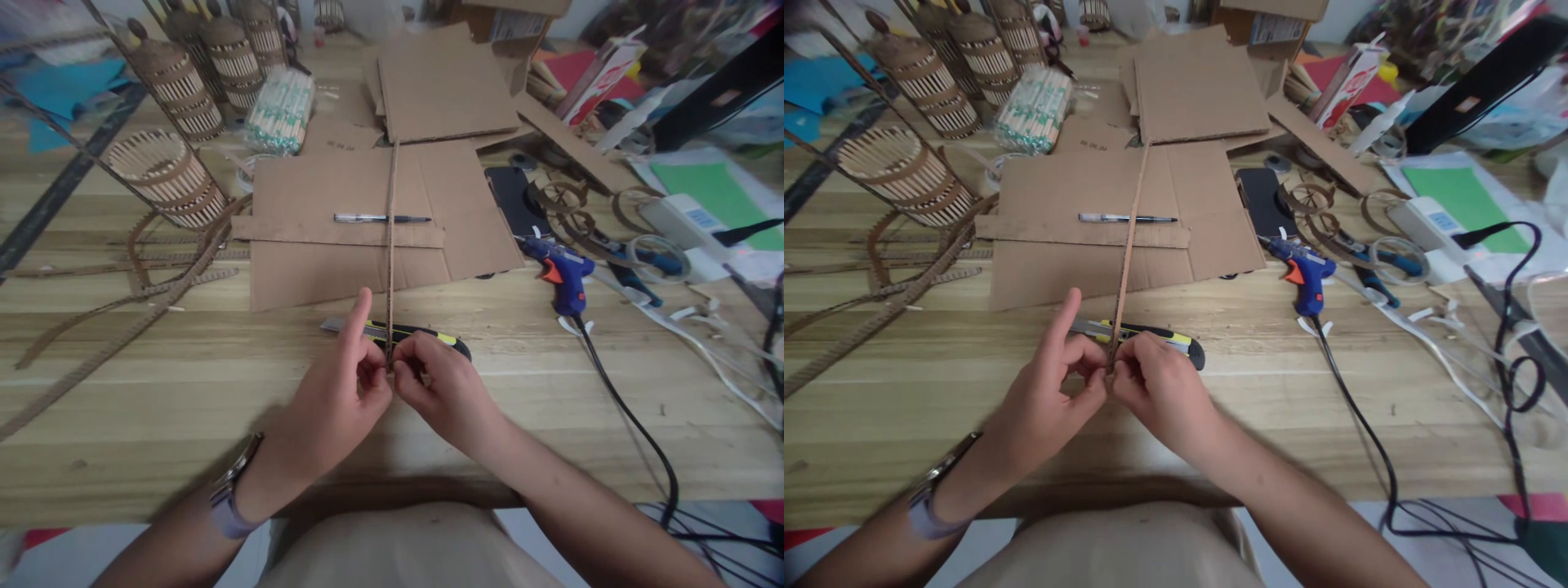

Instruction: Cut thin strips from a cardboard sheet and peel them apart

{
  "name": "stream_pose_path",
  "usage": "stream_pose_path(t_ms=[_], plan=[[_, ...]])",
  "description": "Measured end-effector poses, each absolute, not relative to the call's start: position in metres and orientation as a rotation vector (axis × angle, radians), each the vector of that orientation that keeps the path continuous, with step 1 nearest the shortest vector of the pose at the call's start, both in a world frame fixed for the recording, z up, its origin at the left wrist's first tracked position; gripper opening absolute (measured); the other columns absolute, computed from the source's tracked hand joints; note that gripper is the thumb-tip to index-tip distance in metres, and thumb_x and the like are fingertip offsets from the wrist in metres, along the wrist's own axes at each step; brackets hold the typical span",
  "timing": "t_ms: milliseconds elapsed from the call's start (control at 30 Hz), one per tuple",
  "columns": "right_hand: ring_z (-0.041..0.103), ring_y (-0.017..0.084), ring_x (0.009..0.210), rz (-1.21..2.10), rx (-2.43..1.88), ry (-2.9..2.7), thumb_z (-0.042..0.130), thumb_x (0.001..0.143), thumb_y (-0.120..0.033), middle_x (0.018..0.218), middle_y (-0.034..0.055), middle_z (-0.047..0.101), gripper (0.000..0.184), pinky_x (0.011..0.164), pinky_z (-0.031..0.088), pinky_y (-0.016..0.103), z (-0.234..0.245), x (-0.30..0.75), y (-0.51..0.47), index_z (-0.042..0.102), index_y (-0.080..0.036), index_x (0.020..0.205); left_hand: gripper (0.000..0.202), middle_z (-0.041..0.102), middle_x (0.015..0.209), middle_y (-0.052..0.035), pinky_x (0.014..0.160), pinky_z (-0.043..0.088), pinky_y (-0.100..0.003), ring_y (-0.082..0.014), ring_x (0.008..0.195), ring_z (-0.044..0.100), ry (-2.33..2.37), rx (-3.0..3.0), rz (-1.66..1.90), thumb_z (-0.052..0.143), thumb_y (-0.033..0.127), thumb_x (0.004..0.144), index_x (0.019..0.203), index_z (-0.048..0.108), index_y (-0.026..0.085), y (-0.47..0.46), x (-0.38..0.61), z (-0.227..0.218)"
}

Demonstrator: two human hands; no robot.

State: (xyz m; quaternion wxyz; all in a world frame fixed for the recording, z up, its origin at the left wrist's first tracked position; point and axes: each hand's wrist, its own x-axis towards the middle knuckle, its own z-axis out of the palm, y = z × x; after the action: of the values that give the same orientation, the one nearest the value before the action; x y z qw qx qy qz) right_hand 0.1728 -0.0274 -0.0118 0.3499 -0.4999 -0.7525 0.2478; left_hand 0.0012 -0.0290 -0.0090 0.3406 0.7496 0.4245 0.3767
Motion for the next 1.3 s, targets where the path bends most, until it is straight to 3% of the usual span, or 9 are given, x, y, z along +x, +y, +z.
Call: stream_pose_path(t_ms=[400, 700, 800, 900, 1067, 1300], plan=[[0.052, 0.011, 0.060, 0.680, -1.273, -1.938, 0.049, 0.088, -0.016, 0.071, -0.0016, 0.060, 0.013, 0.057, 0.042, 0.023, -0.006, 0.175, -0.029, 0.050, -0.023, 0.077, 0.087, 0.065, 0.092, 0.0031, 0.080, 0.053, -0.025, -0.0118, 0.082, 0.063, 1.033, 1.810, 0.970, 0.055, 0.006, 0.094, 0.164, 0.011, 0.033, -0.029, 0.000, -0.008], [0.050, 0.010, 0.056, 1.040, -1.277, -1.873, 0.052, 0.085, -0.017, 0.065, -0.0045, 0.058, 0.011, 0.051, 0.037, 0.021, 0.010, 0.183, -0.016, 0.053, -0.023, 0.075, 0.076, 0.066, 0.093, 0.0011, 0.082, 0.053, -0.027, -0.0125, 0.084, 0.064, 0.929, 1.611, 1.002, 0.054, 0.008, 0.096, 0.161, 0.020, 0.027, -0.025, -0.002, -0.004], [0.055, 0.010, 0.059, 0.912, -1.291, -1.848, 0.053, 0.089, -0.018, 0.067, -0.0033, 0.062, 0.012, 0.053, 0.041, 0.022, 0.013, 0.183, -0.016, 0.057, -0.022, 0.079, 0.067, 0.066, 0.091, 0.0011, 0.074, 0.053, -0.024, -0.0124, 0.081, 0.063, 0.936, 1.469, 1.055, 0.055, 0.016, 0.100, 0.159, 0.024, 0.026, -0.023, -0.003, -0.004], [0.063, 0.013, 0.068, 0.719, -1.234, -1.915, 0.059, 0.094, -0.025, 0.079, 0.0007, 0.069, 0.006, 0.061, 0.050, 0.025, 0.013, 0.182, -0.019, 0.064, -0.022, 0.096, 0.063, 0.065, 0.088, 0.0018, 0.066, 0.050, -0.021, -0.0117, 0.076, 0.062, 0.980, 1.353, 1.086, 0.060, 0.024, 0.101, 0.156, 0.029, 0.025, -0.021, -0.004, -0.003], [0.071, 0.018, 0.082, 0.403, -1.169, -2.012, 0.063, 0.098, -0.028, 0.094, 0.0059, 0.075, 0.013, 0.069, 0.056, 0.032, 0.013, 0.178, -0.022, 0.067, -0.022, 0.108, 0.059, 0.064, 0.087, 0.0024, 0.058, 0.046, -0.018, -0.0093, 0.069, 0.058, 0.957, 1.297, 1.100, 0.060, 0.024, 0.101, 0.154, 0.033, 0.027, -0.021, -0.006, -0.002], [0.072, 0.018, 0.085, 0.373, -1.147, -2.021, 0.064, 0.096, -0.019, 0.096, 0.0056, 0.077, 0.014, 0.073, 0.058, 0.034, 0.018, 0.174, -0.019, 0.072, -0.023, 0.106, 0.057, 0.065, 0.091, 0.0020, 0.073, 0.052, -0.021, -0.0105, 0.081, 0.063, 0.943, 1.405, 1.166, 0.056, 0.012, 0.100, 0.151, 0.037, 0.030, -0.022, -0.003, -0.004]])
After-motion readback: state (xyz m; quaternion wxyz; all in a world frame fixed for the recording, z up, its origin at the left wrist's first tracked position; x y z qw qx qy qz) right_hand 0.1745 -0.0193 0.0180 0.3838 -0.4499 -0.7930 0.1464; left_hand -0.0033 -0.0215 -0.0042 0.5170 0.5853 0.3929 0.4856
